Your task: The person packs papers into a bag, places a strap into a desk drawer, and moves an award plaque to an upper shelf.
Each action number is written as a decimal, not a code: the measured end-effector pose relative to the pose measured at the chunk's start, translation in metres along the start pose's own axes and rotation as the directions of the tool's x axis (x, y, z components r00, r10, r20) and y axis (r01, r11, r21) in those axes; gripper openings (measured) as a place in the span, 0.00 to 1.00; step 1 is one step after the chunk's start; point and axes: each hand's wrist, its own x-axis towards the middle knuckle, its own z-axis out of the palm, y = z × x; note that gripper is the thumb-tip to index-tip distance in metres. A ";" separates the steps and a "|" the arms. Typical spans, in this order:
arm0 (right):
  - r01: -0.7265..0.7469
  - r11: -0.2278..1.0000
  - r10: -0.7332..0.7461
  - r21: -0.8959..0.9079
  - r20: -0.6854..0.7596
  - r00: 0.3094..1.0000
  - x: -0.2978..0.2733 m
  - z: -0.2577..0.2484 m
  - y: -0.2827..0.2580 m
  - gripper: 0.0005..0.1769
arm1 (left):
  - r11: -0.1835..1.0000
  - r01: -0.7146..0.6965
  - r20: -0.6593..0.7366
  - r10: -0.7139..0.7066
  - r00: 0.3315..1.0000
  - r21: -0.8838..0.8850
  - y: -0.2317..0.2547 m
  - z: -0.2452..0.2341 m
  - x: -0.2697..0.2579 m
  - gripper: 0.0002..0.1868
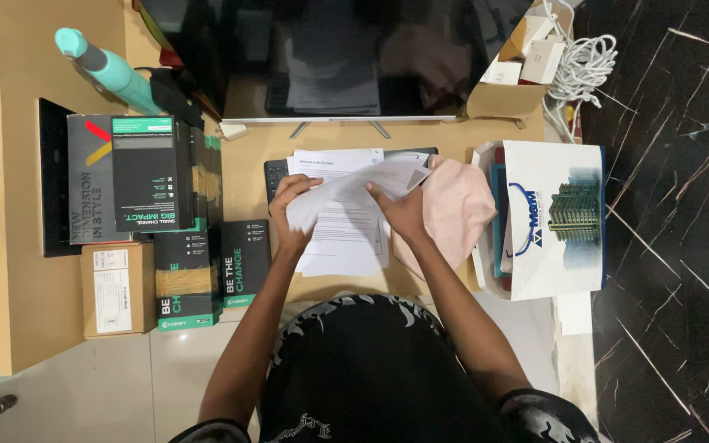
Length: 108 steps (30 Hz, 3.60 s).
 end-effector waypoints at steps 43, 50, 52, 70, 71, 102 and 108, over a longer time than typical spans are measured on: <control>-0.224 0.776 -0.172 -0.590 -0.540 0.824 -0.049 -0.111 0.155 0.31 | 0.907 0.393 0.244 -0.419 0.875 0.150 -0.008 0.065 -0.006 0.23; -0.081 0.840 0.374 0.536 -0.464 0.803 -0.103 -0.157 0.141 0.38 | 0.749 0.655 0.536 -0.597 0.597 0.105 -0.018 0.130 -0.020 0.22; -0.036 0.768 0.452 0.639 -0.502 0.738 -0.121 -0.169 0.121 0.38 | 0.734 0.665 0.571 -0.608 0.552 0.137 -0.025 0.154 -0.023 0.22; -0.591 0.798 0.415 -0.117 -0.604 0.680 -0.169 -0.181 0.050 0.42 | 0.730 0.677 0.570 -0.598 0.564 0.097 -0.030 0.377 -0.067 0.19; -0.514 0.844 0.336 -0.152 -0.596 0.729 -0.171 -0.181 0.053 0.41 | 0.748 0.647 0.577 -0.597 0.557 0.149 -0.037 0.388 -0.077 0.18; -0.363 0.891 0.369 -0.273 -0.033 0.929 -0.053 -0.004 0.127 0.38 | 0.723 0.301 -0.199 -0.226 0.954 0.622 -0.083 0.022 -0.052 0.22; -0.193 0.666 0.361 -0.720 0.084 0.929 -0.043 0.040 0.138 0.46 | 0.631 0.516 -0.313 -0.412 0.856 0.580 -0.108 -0.012 -0.074 0.36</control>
